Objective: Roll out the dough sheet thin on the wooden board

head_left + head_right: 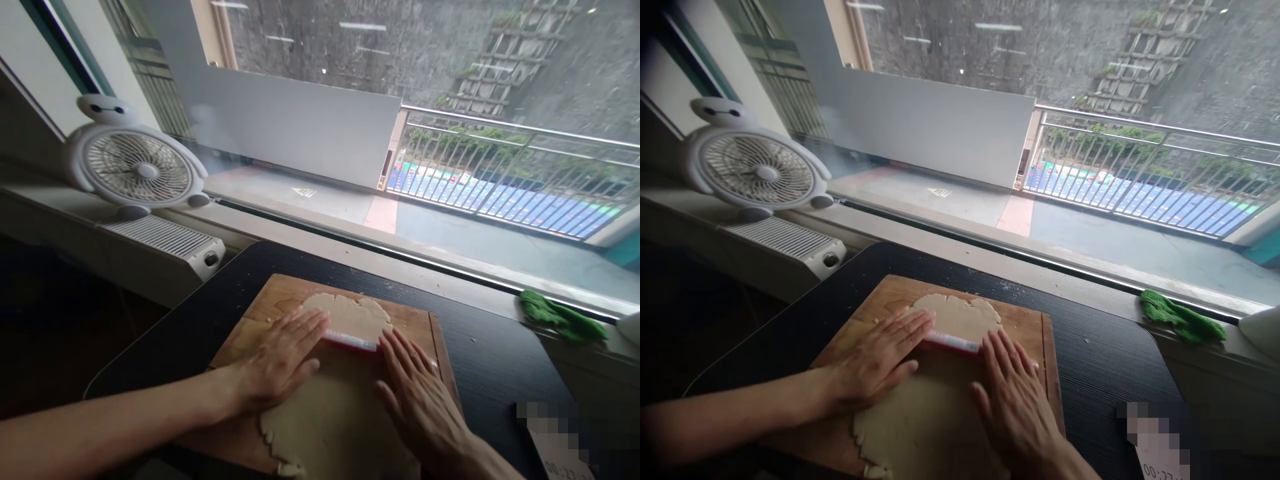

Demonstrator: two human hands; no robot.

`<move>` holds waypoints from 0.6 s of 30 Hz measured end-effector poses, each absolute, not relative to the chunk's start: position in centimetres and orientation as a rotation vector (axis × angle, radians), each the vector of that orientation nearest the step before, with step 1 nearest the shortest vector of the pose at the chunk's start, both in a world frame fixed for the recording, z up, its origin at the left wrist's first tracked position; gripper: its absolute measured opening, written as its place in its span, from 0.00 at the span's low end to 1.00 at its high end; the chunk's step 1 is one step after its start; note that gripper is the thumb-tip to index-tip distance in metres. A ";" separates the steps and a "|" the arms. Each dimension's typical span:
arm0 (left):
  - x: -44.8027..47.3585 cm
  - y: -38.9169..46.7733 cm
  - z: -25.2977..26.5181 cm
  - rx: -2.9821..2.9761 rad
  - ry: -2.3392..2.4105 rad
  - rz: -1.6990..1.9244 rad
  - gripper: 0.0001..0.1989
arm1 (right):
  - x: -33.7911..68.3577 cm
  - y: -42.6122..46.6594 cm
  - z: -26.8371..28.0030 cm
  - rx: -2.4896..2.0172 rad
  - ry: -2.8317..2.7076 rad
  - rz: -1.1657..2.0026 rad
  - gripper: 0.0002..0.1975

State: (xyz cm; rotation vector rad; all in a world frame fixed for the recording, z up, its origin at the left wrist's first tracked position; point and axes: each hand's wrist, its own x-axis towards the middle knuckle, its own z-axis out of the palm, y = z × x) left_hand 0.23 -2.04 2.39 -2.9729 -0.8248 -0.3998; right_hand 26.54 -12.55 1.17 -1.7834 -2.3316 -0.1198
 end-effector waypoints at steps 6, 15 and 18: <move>7.1 6.6 3.0 -2.851 -1.256 -0.359 0.27 | 27.2 -2.2 3.2 -2.218 -2.022 0.011 0.33; -0.9 -2.8 2.2 -3.014 -0.790 -0.412 0.29 | 27.0 -13.6 1.2 -1.673 -2.429 -0.130 0.34; 2.8 2.5 2.2 -2.915 -1.007 -0.425 0.29 | 27.7 -6.9 2.0 -1.899 -2.281 -0.132 0.30</move>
